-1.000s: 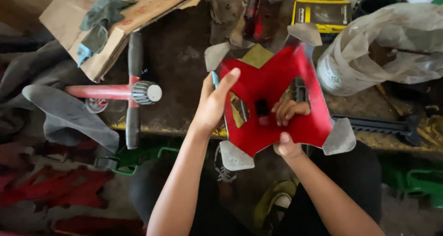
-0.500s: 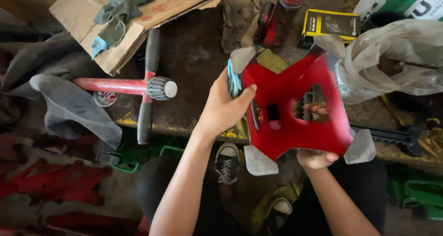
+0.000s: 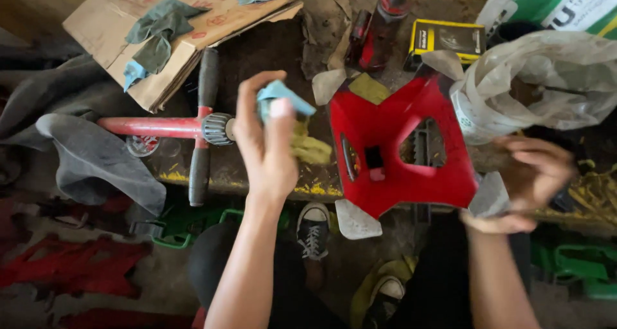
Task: The person scrubs a red metal part with a blue cloth and a yellow abrasive pad, cleaning its surfaces and edges. They then pick up a black metal part and begin cleaning it as well.
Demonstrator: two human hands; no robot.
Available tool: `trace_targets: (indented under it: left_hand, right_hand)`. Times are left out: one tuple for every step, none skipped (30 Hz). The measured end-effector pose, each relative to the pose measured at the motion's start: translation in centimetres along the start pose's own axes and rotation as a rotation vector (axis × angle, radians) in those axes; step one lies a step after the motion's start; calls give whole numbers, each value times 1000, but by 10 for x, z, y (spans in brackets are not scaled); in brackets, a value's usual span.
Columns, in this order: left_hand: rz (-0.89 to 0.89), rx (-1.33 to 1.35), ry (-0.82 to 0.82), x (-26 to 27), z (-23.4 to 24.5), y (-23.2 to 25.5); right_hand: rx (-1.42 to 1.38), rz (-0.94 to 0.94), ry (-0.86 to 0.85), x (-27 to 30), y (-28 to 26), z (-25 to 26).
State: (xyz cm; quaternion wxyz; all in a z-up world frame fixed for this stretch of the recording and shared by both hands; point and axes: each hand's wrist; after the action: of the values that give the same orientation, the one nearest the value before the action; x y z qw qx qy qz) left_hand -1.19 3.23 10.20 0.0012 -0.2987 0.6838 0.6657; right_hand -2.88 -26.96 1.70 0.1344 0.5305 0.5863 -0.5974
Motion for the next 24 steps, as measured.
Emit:
trace_targets:
  left_hand:
    - [3,2,-9,4,2,7]
    - [-56,34,-12,4,3,14]
    - [-115,65,-16,4,4,22]
    - [-117,71,-8,5,2,26]
    - [-103,132,-55,7,0,31]
    - [-90,189,-103,8,0,36]
    - [-92,191,-96,7,-2,36]
    - [-79,262,-118,4,-6,35]
    - [-67,332,-140,4,-10,34]
    - [-81,343,-132,7,-18,40]
    - [-68,411,-108,12,-24,46]
    - [-51,472,-85,18,-29,52]
    - [-61,476,-78,27,-32,58]
    - [-210,362,-46,38,-32,64]
    - [-358,247,-14,49,-32,71]
    - [-363,259,-28,52,-30,74]
    - [-518,99,-69,53,-28,79]
    - [-671,-62,-94,54,-27,83]
    - [-678,-48,-93,52,-27,88]
    - [-645,-84,-113,50,-26,92]
    - [-611,-119,-134,47,-26,94]
    - [-609,-122,-132,45,-25,94]
    - [-612,-170,-140,43,-25,92]
    - [-613,-220,-144,40,-26,89]
  right_hand:
    - [8,0,5,1,-7,17]
    - [113,20,39,-4,-11,30]
    - [218,41,75,-9,-15,43]
    - [215,48,69,-24,-29,41]
    - [211,111,-58,-39,-43,38]
    - [199,175,-181,-53,-58,35]
    - [195,178,-186,-67,-84,1]
    - [268,234,-372,-83,-110,-30]
    - [343,288,-557,-97,-138,-61]
    - [340,308,-559,-106,-151,-77]
    - [315,200,-687,-114,-164,-93]
    - [287,83,-813,-118,-178,-108]
    - [283,95,-816,-117,-177,-113]
    - [136,-267,-858,-112,-178,-116]
    - [-17,-628,-881,-108,-179,-120]
    - [-9,-621,-865,-91,-158,-98]
    - [13,-698,-931,-75,-137,-78]
    - [37,-771,-1009,-62,-114,-59]
    - [47,-760,-1005,-68,-132,-66]
    - [157,-692,-973,-72,-147,-76]
    - [265,-623,-938,-77,-161,-86]
    - [263,-624,-941,-80,-168,-93]
    - [54,-873,-767,-82,-173,-99]
    - [-155,-1106,-578,-85,-177,-106]
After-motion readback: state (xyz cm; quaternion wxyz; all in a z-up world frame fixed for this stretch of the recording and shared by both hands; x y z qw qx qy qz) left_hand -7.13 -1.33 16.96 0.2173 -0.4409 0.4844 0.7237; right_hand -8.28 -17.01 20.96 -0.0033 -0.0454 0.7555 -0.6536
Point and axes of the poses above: each hand's wrist, its own x-axis away from the middle knuckle, its own z-axis out of the back of the hand, y = z × x, and after that the axes turned 10 degrees about y, right-handed
